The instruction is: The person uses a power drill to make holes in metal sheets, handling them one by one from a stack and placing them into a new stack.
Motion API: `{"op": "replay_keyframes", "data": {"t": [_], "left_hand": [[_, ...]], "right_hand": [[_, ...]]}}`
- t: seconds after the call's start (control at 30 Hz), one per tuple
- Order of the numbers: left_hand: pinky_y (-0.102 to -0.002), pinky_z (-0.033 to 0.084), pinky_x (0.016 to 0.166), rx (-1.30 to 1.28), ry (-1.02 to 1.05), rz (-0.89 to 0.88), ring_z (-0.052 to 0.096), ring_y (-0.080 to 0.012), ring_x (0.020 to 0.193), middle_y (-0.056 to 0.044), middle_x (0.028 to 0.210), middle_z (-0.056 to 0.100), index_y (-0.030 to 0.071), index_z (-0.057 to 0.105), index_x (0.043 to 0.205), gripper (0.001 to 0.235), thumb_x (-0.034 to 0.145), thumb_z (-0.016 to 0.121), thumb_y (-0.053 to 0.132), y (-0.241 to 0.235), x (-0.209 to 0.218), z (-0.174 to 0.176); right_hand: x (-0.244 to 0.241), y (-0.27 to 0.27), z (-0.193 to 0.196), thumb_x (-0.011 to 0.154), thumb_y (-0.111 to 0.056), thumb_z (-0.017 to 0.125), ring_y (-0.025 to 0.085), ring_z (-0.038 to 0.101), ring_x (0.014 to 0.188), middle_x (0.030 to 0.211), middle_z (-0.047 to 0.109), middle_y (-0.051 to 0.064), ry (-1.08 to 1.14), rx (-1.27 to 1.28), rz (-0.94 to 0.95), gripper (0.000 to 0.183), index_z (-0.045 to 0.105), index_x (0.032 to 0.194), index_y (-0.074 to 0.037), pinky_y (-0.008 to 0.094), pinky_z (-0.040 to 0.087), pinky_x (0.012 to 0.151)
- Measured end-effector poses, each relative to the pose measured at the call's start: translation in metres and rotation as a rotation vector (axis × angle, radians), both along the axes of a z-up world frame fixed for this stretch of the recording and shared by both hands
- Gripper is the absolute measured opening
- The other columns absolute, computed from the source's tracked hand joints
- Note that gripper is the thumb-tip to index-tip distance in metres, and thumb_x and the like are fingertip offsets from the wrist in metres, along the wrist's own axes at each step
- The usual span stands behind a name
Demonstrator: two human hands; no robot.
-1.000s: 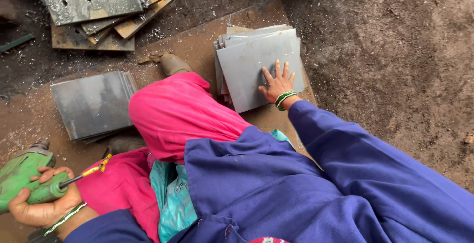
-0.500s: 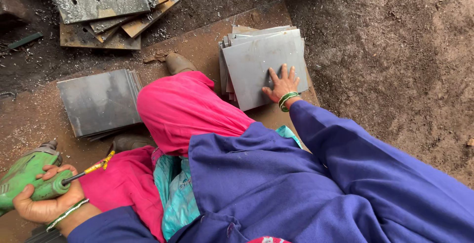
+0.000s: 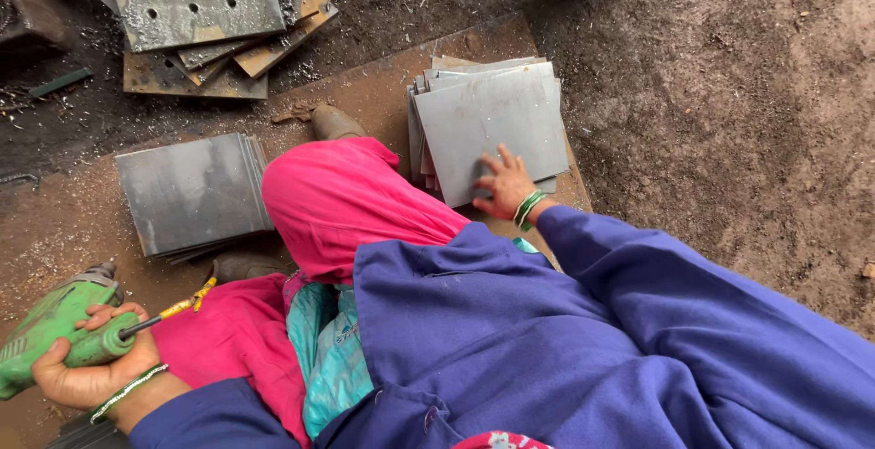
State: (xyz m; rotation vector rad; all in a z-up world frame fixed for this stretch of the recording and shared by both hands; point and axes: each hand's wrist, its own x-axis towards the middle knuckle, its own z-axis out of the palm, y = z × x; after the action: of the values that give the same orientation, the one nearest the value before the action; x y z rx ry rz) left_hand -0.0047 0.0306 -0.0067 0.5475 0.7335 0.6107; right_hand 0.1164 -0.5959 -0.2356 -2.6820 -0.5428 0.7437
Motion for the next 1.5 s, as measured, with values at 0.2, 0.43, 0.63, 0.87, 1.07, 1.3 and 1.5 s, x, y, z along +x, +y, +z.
{"op": "replay_keyframes", "data": {"t": [0.2,0.43,0.63,0.87,1.07,1.3,1.5], "left_hand": [[-0.04,0.042,0.087,-0.023,0.049,0.042,0.053,-0.0206,0.072,-0.013,0.104,0.054,-0.001,0.056,0.118,0.051,0.073,0.076,0.014,-0.002,0.004,0.004],[-0.044,0.044,0.091,0.055,0.098,-0.023,0.059,-0.023,0.078,-0.008,0.096,0.055,0.001,0.059,0.102,0.034,0.076,0.076,0.014,0.007,0.006,-0.01],[-0.033,0.046,0.084,0.244,0.089,-0.262,0.063,-0.025,0.09,-0.013,0.104,0.057,0.0,0.056,0.111,0.03,0.085,0.064,0.013,-0.011,0.009,-0.008],[-0.04,0.053,0.08,0.506,0.461,-0.327,0.063,-0.0247,0.085,-0.013,0.1,0.064,-0.006,0.065,0.118,0.034,0.089,0.065,0.011,-0.053,0.034,-0.001],[-0.039,0.054,0.084,0.932,0.802,-0.525,0.068,-0.0224,0.095,-0.01,0.106,0.069,-0.008,0.067,0.117,0.036,0.092,0.073,0.016,-0.074,0.06,-0.017],[-0.041,0.052,0.09,1.424,0.921,-0.809,0.069,-0.0336,0.101,-0.02,0.107,0.069,-0.014,0.062,0.119,0.049,0.091,0.077,0.024,-0.079,0.062,-0.04],[-0.048,0.049,0.102,1.722,0.948,-0.884,0.063,-0.0466,0.12,-0.032,0.129,0.061,-0.014,0.059,0.13,0.069,0.083,0.086,0.029,-0.098,0.087,-0.019]], "right_hand": [[0.028,0.032,0.025,0.095,-0.027,0.067,0.034,0.066,0.114,0.11,0.073,0.011,-0.135,0.225,-0.217,0.017,0.074,0.094,-0.011,0.043,0.053,0.101],[0.116,0.19,0.172,0.081,-0.029,0.076,0.022,0.078,0.098,0.113,0.076,0.011,-0.082,1.02,-0.31,0.042,0.071,0.117,-0.009,0.036,0.064,0.087],[0.043,0.388,0.229,0.08,-0.071,0.062,0.029,0.077,0.095,0.103,0.079,0.011,0.158,0.974,0.267,0.068,0.074,0.113,-0.013,0.039,0.06,0.083],[0.024,0.466,0.155,0.073,-0.096,0.05,0.035,0.072,0.106,0.108,0.077,0.024,1.191,1.065,0.211,0.117,0.081,0.107,0.011,0.046,0.055,0.09],[0.02,0.482,0.143,0.064,-0.083,0.071,0.027,0.059,0.119,0.127,0.061,0.014,1.267,1.288,-0.18,0.106,0.057,0.132,-0.003,0.039,0.044,0.101],[0.032,0.485,0.126,0.063,-0.077,0.076,0.026,0.068,0.077,0.093,0.076,0.021,1.185,1.116,-0.296,0.088,0.074,0.091,0.007,0.038,0.057,0.066],[0.06,0.474,0.137,0.047,-0.059,0.089,0.024,0.074,0.075,0.092,0.076,0.016,1.266,0.972,-0.6,0.079,0.076,0.088,0.007,0.039,0.061,0.065]]}}
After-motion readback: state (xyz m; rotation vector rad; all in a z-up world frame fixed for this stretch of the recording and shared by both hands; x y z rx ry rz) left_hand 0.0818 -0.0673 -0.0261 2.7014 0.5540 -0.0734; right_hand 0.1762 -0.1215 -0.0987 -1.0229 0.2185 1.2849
